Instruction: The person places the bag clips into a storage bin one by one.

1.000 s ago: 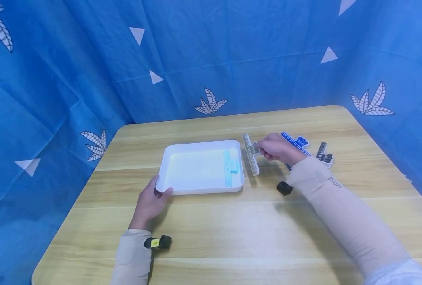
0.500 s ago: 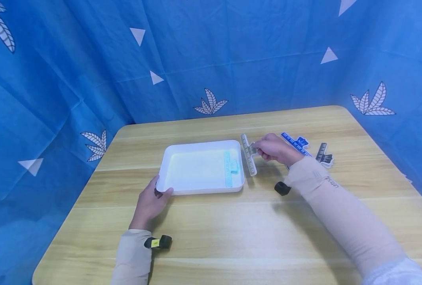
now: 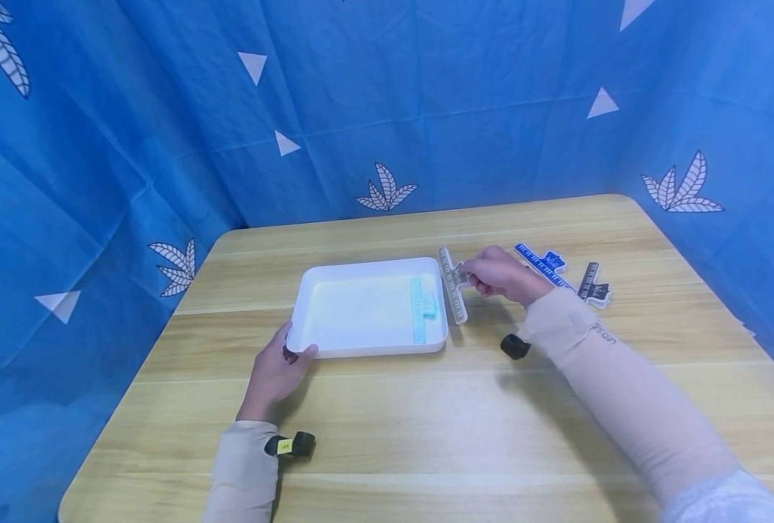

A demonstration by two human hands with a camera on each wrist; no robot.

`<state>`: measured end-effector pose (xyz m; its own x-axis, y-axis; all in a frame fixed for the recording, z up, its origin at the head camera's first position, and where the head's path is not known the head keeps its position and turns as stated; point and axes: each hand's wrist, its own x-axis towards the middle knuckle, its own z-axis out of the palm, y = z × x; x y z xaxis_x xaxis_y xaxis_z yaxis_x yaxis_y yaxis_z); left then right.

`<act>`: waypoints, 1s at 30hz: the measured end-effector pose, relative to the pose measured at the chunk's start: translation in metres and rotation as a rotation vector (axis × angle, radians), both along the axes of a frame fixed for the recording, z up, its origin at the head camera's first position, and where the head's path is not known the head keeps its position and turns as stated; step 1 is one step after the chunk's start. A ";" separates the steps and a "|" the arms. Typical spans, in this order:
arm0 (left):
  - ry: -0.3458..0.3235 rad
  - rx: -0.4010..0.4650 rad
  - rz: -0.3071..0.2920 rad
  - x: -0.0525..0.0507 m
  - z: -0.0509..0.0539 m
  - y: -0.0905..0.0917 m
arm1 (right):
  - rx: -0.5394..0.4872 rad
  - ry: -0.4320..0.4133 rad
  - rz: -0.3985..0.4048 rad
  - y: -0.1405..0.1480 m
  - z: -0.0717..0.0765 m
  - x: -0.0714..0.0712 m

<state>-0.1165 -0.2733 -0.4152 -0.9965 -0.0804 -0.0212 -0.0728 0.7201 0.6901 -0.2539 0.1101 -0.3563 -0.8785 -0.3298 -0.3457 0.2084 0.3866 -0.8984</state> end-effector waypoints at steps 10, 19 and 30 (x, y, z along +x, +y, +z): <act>-0.002 -0.003 0.001 0.000 0.000 0.000 | -0.015 -0.009 0.000 -0.004 0.001 0.000; 0.005 0.003 0.003 0.000 -0.004 0.000 | 0.013 -0.009 -0.016 -0.009 0.000 0.001; -0.013 0.017 0.016 0.001 -0.003 0.002 | 0.018 0.000 -0.013 -0.013 0.001 0.003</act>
<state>-0.1157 -0.2710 -0.4184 -0.9947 -0.0960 -0.0361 -0.0936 0.7066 0.7014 -0.2514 0.0972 -0.3556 -0.8828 -0.3116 -0.3514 0.2135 0.4003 -0.8912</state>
